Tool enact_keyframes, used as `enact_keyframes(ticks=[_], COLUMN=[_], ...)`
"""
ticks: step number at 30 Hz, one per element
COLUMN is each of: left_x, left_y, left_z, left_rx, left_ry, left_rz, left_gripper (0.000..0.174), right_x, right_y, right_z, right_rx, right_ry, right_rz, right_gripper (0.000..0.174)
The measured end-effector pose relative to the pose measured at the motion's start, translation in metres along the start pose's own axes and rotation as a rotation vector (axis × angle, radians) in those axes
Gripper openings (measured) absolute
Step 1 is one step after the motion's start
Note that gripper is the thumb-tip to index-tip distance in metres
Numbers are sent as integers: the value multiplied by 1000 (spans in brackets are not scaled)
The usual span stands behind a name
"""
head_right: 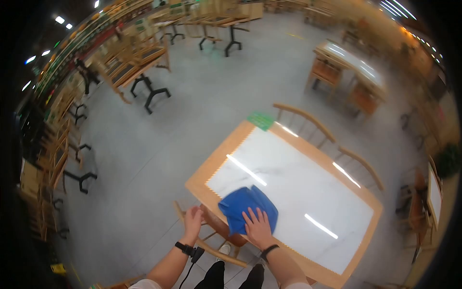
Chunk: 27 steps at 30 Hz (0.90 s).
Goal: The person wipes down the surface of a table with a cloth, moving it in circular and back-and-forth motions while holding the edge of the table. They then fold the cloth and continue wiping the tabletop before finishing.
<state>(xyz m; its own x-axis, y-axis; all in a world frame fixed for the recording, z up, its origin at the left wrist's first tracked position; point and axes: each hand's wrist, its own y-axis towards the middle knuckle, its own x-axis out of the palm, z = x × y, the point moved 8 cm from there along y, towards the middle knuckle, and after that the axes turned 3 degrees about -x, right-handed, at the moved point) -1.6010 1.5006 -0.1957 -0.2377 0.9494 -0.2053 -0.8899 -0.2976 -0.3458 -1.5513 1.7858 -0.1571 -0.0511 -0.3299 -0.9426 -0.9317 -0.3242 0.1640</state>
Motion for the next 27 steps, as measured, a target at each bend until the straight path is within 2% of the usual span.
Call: enact_keyframes(ticks=[2, 3, 5, 6, 8, 9, 11, 13, 14, 15, 17, 20, 21, 23, 24, 27], left_x=[30, 51, 60, 77, 84, 89, 103, 111, 113, 114, 117, 117, 119, 119, 120, 118], left_y=[26, 43, 69, 70, 59, 55, 43, 35, 33, 30, 32, 27, 24, 23, 23, 30], left_z=[-24, -35, -71, -60, -43, -36, -22, -16, -13, -6, -7, 0, 3, 4, 3, -10], left_rx=[24, 31, -266, -258, -412, -419, -404, -308, -320, -336, -337, -347, -350, -365, -370, -363], left_ry=[74, 85, 237, 257, 468, 593, 811, 966, 972, 979, 992, 1001, 997, 1011, 1006, 1055], left_rz=[141, 111, 340, 303, 584, 652, 738, 812, 802, 797, 783, 804, 824, 797, 768, 870], left_gripper=[50, 50, 58, 58, 69, 72, 77, 77, 77, 76, 76, 77, 77, 77, 77, 77], right_x=[-14, -24, -40, -51, -68, -72, -90, -98, -105, -106, -120, -124, -120, -117, -112, -115], right_y=[-68, -103, -176, -209, -282, -317, -389, -439, -460, -470, -489, -498, -498, -504, -502, -449], right_z=[35, 48, 80, 89, 117, 125, 146, 166, 174, 184, 205, 239, 254, 276, 288, 331], right_rx=[149, 181, 386, 428, 689, 735, 1015, 1165, 1266, 1294, 1524, 1656, 1658, 1684, 1676, 1487], right_ry=[-17, -21, -45, -48, -66, -67, -118, -192, -259, -265, -320, -305, -307, -327, -329, -368], right_rz=[-49, -42, -117, -113, -153, -149, -22, 28, 70, 71, 89, 153, 135, 268, 242, 358], right_gripper=[54, 54, 55, 55, 57, 57, 57, 58, 59, 59, 62, 60, 60, 56, 56, 50])
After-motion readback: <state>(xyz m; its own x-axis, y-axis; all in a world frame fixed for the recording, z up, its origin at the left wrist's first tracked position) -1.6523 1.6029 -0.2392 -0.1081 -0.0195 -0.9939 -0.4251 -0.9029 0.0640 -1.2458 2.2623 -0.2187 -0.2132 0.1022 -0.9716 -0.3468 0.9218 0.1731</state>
